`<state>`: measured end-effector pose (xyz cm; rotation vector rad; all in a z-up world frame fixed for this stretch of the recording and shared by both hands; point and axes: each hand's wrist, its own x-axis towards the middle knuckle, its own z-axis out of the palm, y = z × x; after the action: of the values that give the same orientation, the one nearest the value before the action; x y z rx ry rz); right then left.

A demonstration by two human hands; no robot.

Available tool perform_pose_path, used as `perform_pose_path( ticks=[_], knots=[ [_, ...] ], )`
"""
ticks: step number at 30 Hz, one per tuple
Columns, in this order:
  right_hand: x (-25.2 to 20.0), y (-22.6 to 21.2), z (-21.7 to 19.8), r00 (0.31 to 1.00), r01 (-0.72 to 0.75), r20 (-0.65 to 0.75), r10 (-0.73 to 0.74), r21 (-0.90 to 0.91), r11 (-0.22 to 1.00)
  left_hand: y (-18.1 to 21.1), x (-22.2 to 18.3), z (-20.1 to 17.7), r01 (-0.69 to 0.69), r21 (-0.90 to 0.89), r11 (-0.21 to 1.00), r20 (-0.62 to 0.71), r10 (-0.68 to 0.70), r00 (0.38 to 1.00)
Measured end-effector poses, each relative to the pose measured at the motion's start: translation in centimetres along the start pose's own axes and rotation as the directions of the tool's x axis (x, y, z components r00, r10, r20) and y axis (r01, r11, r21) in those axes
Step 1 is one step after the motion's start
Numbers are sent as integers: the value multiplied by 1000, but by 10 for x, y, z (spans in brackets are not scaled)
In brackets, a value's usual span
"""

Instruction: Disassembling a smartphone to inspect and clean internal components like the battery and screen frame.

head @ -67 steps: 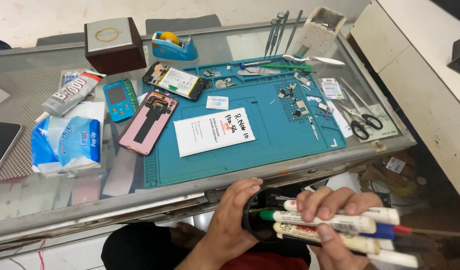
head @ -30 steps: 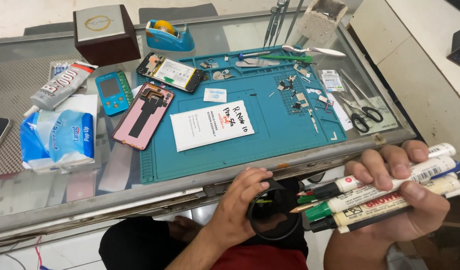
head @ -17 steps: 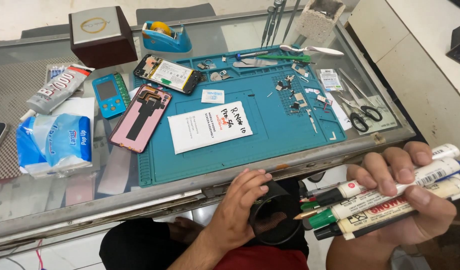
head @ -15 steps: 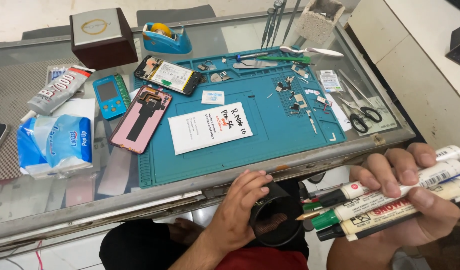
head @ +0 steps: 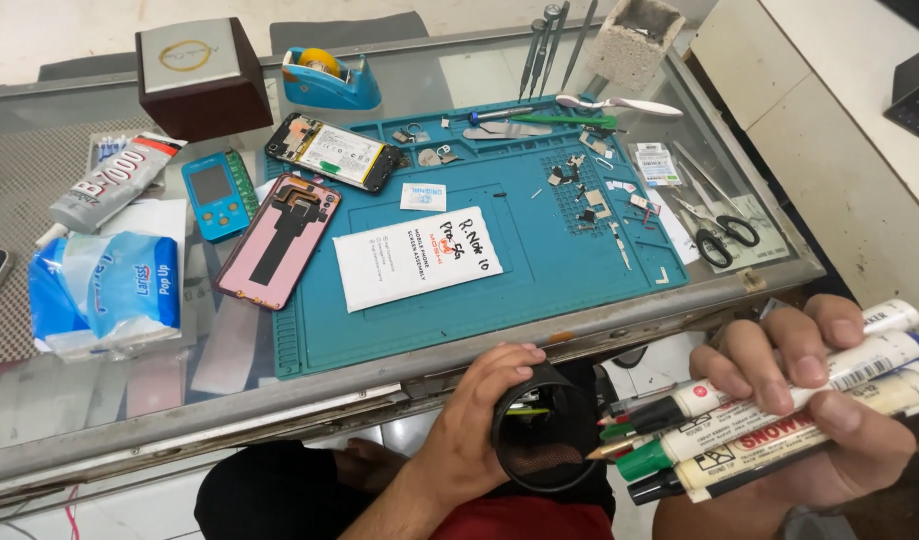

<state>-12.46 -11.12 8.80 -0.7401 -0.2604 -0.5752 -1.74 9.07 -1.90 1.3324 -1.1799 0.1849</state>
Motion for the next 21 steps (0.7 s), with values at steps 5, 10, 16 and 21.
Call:
perform_pose_path(
  ticks=[5, 10, 16, 21],
  knots=[
    [-1, 5, 6, 1000, -2, -15, 2, -15, 1000, 0, 1, -1, 4, -1, 1000, 10, -4, 1000],
    [-5, 11, 11, 998, 43, -38, -43, -1, 999, 1, -1, -3, 32, 10, 999, 19, -32, 999],
    [-9, 11, 8, 997, 69, -15, -70, -76, 995, 0, -4, -3, 36, 9, 999, 17, -36, 999],
    [-5, -5, -10, 997, 72, 10, -72, -26, 997, 7, 4, -9, 59, 16, 998, 8, -59, 998]
  ],
)
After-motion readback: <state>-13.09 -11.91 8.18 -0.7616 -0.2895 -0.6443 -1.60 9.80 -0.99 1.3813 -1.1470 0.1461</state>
